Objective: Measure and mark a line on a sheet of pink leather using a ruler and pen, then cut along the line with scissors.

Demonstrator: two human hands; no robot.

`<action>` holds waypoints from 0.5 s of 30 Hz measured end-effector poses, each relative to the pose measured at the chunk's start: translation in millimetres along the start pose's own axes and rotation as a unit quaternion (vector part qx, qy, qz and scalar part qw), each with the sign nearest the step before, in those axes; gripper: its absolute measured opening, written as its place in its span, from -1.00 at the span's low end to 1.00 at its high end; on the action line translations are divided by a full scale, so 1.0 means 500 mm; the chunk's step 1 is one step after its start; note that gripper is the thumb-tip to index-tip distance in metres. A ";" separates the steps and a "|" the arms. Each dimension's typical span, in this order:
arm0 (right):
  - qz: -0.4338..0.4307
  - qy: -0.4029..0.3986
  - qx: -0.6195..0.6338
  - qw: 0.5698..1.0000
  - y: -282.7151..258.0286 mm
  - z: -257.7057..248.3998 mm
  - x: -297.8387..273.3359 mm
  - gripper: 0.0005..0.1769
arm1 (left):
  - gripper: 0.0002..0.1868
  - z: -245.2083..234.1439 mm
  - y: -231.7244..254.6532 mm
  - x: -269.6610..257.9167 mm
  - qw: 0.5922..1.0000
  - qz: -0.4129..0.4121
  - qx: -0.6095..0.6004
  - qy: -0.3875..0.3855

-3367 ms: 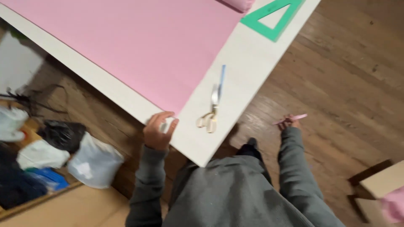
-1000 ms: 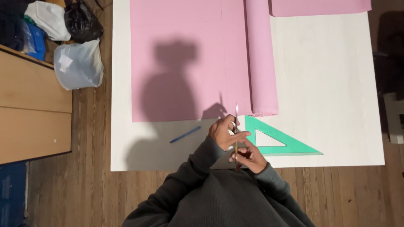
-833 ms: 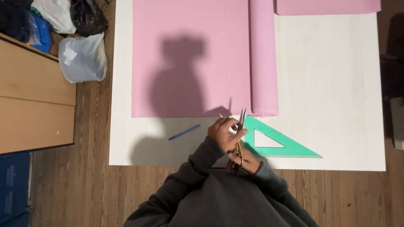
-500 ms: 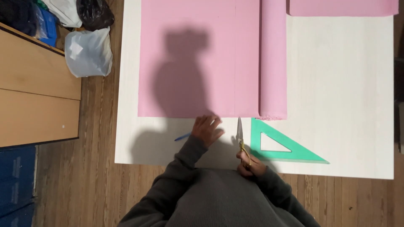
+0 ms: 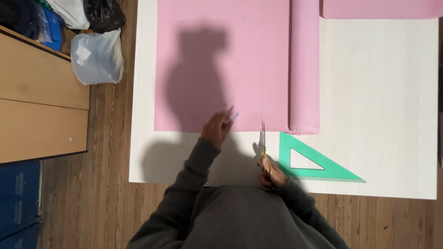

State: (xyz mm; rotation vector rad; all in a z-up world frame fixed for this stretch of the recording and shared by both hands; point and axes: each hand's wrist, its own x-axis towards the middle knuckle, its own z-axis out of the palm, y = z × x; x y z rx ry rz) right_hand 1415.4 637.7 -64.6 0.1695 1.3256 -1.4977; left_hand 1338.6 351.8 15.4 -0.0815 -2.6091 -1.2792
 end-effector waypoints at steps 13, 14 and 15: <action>-0.056 0.041 0.036 0.997 -0.035 0.027 -0.018 -0.23 | -0.75 0.160 0.039 0.185 0.997 0.066 0.026 -0.044; -0.018 0.051 0.036 0.998 -0.017 0.016 -0.010 -0.22 | -0.77 0.140 0.023 0.166 0.997 0.054 0.000 -0.064; 0.021 0.060 0.036 0.997 0.001 0.006 -0.001 -0.16 | -0.78 0.120 0.006 0.145 0.995 0.042 -0.026 -0.084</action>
